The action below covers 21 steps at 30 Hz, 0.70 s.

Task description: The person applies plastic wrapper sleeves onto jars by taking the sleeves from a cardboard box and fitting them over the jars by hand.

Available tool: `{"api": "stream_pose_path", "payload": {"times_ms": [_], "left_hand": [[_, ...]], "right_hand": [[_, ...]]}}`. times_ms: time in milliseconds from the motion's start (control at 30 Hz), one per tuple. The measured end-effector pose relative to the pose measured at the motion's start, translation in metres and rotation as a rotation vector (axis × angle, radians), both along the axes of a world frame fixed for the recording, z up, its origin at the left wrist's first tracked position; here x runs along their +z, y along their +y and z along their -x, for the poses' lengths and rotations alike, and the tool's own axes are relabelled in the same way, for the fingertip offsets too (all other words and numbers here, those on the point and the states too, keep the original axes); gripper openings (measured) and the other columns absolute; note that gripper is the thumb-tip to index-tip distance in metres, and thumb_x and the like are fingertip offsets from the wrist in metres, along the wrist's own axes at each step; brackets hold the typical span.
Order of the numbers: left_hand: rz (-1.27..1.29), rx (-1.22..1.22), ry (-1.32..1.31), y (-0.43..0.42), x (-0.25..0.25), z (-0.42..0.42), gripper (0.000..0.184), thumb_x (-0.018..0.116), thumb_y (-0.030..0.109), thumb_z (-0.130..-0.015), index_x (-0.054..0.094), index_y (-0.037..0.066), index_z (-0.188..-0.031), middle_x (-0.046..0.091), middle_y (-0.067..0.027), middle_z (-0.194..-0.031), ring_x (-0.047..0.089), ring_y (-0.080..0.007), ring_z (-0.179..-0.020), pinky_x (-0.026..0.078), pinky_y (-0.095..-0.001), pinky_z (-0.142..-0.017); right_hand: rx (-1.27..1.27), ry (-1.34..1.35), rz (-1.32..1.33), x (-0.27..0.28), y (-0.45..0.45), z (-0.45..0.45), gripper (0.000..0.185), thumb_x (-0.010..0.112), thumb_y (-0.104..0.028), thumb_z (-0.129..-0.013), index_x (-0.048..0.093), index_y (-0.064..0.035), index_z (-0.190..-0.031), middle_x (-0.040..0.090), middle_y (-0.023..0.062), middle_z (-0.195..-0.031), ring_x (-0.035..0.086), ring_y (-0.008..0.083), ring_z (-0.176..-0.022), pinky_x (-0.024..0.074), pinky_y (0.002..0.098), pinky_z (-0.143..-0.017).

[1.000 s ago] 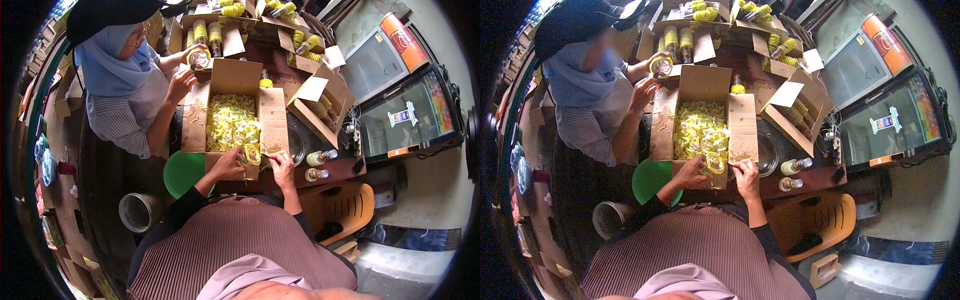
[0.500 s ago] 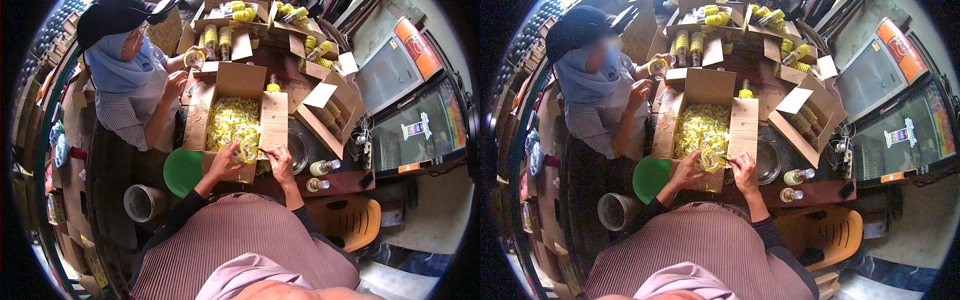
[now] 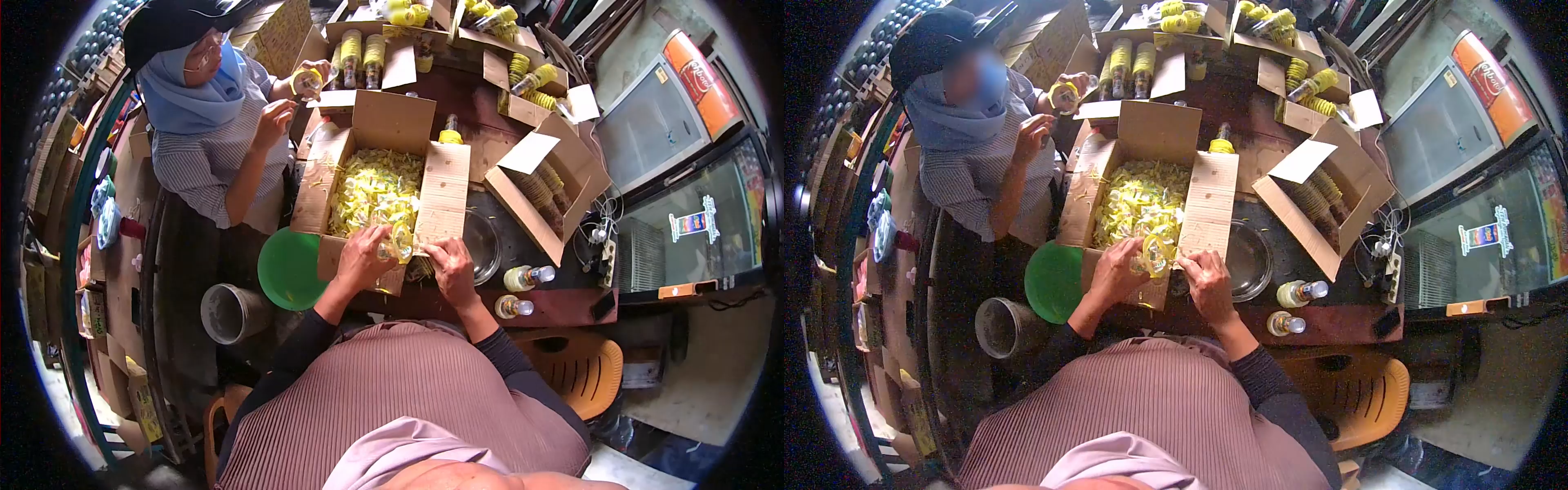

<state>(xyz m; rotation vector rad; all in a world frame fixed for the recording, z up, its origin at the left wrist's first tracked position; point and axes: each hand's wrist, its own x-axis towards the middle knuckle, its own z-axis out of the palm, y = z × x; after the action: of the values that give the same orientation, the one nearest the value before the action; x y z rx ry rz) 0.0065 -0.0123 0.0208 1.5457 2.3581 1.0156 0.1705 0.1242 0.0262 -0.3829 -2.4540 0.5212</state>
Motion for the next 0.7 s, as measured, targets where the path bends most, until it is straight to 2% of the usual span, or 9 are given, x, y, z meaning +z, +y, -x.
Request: {"api": "stream_pose_path", "payload": {"times_ms": [133, 200, 400, 500, 700], "left_hand": [[-0.009, 0.027, 0.009, 0.005, -0.003, -0.009, 0.056, 0.076, 0.024, -0.063, 0.054, 0.009, -0.113, 0.061, -0.0092, -0.099, 0.059, -0.0306, -0.094, 0.047, -0.0404, -0.082], [0.101, 0.014, -0.041, 0.006, 0.006, -0.013, 0.064, 0.079, 0.025, -0.062, 0.053, 0.005, -0.117, 0.063, -0.0108, -0.1, 0.062, -0.0295, -0.087, 0.05, -0.0381, -0.075], [0.114, 0.018, -0.003, 0.011, 0.002, -0.02, 0.066, 0.079, 0.032, -0.064, 0.052, 0.008, -0.119, 0.062, -0.012, -0.108, 0.062, -0.0308, -0.093, 0.051, -0.0398, -0.076], [0.262, -0.018, -0.054, 0.015, 0.006, -0.017, 0.067, 0.077, 0.037, -0.066, 0.051, 0.009, -0.121, 0.061, -0.0125, -0.112, 0.062, -0.031, -0.096, 0.05, -0.0401, -0.079], [0.324, -0.108, -0.018, 0.021, -0.005, -0.007, 0.066, 0.074, 0.043, -0.068, 0.052, 0.01, -0.121, 0.061, -0.0126, -0.114, 0.06, -0.032, -0.099, 0.049, -0.0413, -0.083]], "right_hand": [[0.036, -0.006, -0.059, -0.005, 0.007, -0.007, 0.02, 0.065, -0.004, -0.075, 0.065, -0.0057, -0.095, 0.057, 0.0069, -0.086, 0.056, 0.0255, -0.084, 0.0483, 0.0372, -0.073], [0.06, -0.007, -0.078, -0.005, 0.009, -0.011, 0.022, 0.065, -0.003, -0.073, 0.065, -0.0057, -0.096, 0.057, 0.0071, -0.086, 0.056, 0.0249, -0.084, 0.0487, 0.0371, -0.073], [0.143, -0.005, -0.283, -0.023, 0.02, -0.02, 0.027, 0.062, -0.003, -0.071, 0.064, -0.0047, -0.097, 0.055, 0.0067, -0.082, 0.056, 0.0232, -0.082, 0.0488, 0.0359, -0.07], [0.201, 0.004, -0.266, -0.035, 0.024, -0.02, 0.025, 0.06, -0.005, -0.072, 0.064, -0.0037, -0.096, 0.054, 0.0067, -0.082, 0.056, 0.0228, -0.082, 0.0489, 0.0353, -0.069], [0.286, -0.041, -0.279, -0.048, 0.031, -0.022, 0.025, 0.058, -0.009, -0.071, 0.064, -0.0037, -0.095, 0.055, 0.0072, -0.084, 0.056, 0.0229, -0.082, 0.05, 0.0342, -0.066]]}}
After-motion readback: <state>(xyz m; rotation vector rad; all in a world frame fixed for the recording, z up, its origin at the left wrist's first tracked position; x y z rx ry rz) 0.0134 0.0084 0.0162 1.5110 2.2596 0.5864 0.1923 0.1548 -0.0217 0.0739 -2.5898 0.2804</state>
